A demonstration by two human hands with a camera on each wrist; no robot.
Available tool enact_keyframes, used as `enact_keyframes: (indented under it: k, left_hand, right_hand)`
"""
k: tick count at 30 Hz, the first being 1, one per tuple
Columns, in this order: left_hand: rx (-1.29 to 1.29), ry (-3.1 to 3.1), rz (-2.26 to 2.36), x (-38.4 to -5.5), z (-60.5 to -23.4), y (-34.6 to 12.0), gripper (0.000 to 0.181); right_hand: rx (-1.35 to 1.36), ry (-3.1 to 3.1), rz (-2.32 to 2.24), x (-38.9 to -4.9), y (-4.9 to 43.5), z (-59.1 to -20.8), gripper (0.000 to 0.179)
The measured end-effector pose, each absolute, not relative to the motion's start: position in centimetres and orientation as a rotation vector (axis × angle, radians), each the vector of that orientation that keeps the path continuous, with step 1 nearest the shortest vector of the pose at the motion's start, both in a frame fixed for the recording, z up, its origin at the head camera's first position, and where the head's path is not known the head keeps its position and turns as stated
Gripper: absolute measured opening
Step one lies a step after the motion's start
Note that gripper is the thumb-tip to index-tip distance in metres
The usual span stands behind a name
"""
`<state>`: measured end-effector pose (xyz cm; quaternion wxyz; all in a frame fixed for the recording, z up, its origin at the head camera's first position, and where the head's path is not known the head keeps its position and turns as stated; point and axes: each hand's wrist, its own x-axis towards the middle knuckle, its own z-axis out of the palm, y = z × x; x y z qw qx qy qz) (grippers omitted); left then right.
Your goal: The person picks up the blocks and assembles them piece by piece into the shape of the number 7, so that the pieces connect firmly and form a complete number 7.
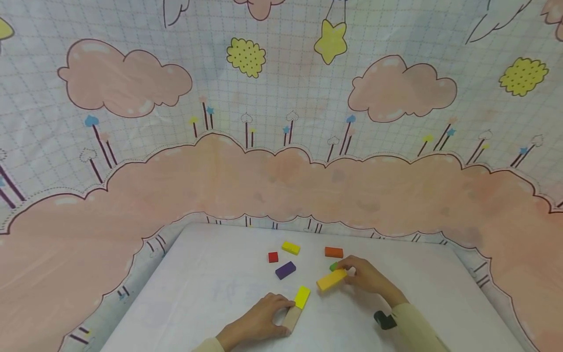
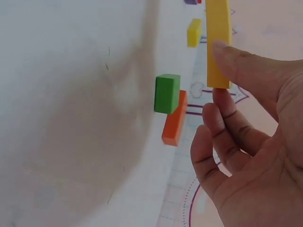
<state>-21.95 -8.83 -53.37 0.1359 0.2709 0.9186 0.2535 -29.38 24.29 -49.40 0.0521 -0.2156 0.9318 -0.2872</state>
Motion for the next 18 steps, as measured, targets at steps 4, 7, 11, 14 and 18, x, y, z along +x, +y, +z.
enact_keyframes:
  k: [4,7,11,14,18]
  left_hand:
    - [0.767,2.648,0.737,-21.9,-53.3,-8.8,0.059]
    - [0.755,2.642,0.741,-21.9,-53.3,-8.8,0.059]
    - [0.759,2.651,0.733,-22.0,-53.5,-8.8,0.059]
    - [0.768,2.656,0.73,-22.0,-53.6,-8.8,0.059]
    - [0.779,2.662,0.732,-21.9,-53.9,-8.9,0.059]
  right_hand:
    - [-0.625,2.824,-0.865,-29.7,23.8,-49.3,0.031]
    - [-0.614,2.803,-0.88,-29.9,23.4,-49.1,0.03]
    - [-0.625,2.796,-0.893,-30.3,22.9,-49.2,0.029]
    - [-0.615,2.802,-0.883,-30.6,22.6,-49.5,0.03]
    - [-0.647,2.794,-0.867,-31.0,22.4,-49.7,0.031]
